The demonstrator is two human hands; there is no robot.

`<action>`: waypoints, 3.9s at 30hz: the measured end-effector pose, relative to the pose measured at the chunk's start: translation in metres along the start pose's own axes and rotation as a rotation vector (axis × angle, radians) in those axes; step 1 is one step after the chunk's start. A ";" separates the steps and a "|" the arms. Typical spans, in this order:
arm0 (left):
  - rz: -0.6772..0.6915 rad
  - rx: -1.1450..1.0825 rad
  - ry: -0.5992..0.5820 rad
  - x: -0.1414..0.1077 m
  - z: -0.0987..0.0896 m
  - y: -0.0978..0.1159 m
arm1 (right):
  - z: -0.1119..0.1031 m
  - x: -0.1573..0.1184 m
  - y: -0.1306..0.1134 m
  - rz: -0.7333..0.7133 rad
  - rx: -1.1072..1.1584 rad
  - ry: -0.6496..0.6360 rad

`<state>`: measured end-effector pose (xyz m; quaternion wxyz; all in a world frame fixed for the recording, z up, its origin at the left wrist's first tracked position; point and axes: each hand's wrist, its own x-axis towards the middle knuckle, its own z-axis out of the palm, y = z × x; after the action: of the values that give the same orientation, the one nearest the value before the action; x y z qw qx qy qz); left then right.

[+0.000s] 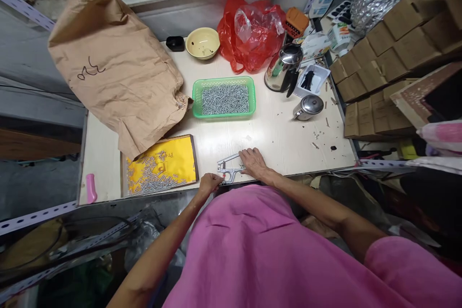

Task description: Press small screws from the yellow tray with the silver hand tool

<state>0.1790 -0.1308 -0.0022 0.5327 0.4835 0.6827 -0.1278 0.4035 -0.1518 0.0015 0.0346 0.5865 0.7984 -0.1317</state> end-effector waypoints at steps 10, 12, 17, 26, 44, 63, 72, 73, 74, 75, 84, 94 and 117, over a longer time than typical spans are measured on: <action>-0.070 0.020 0.094 0.002 0.013 0.005 | -0.002 -0.008 0.003 0.004 0.068 0.023; -0.095 -0.016 0.116 -0.001 0.014 0.007 | -0.002 -0.011 0.003 0.002 0.076 0.022; -0.059 -0.067 0.139 -0.005 0.017 0.006 | -0.001 -0.014 -0.001 0.018 0.035 0.006; 0.013 -0.334 0.062 -0.011 0.000 -0.006 | 0.004 -0.013 -0.014 0.082 0.025 -0.008; 0.168 0.032 0.070 -0.008 0.006 -0.012 | 0.000 -0.021 -0.033 0.210 0.009 -0.039; 0.075 -0.138 0.112 0.007 0.015 -0.018 | 0.008 0.006 -0.010 0.267 -0.020 0.004; 0.107 -0.139 0.188 -0.002 0.015 -0.017 | 0.008 0.001 -0.010 0.266 -0.032 0.039; 0.111 -0.130 0.193 -0.002 0.016 -0.018 | 0.008 0.001 -0.010 0.268 -0.031 0.034; 0.113 -0.117 0.201 -0.001 0.016 -0.019 | 0.007 0.001 -0.010 0.268 -0.028 0.023; 0.115 -0.102 0.210 -0.001 0.017 -0.019 | 0.005 0.001 -0.011 0.267 -0.022 0.011; 0.144 -0.007 0.271 0.002 0.017 -0.020 | 0.001 -0.018 -0.022 0.154 0.001 0.042; 0.180 -0.034 0.264 0.003 0.019 -0.024 | -0.002 -0.026 -0.036 0.214 0.004 0.031; 0.243 0.411 0.160 0.001 0.001 0.000 | 0.011 -0.019 -0.028 0.266 0.033 0.056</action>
<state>0.1790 -0.1309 -0.0034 0.3790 0.6686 0.6194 -0.1603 0.3823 -0.1799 -0.0005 0.0200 0.6911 0.7120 -0.1225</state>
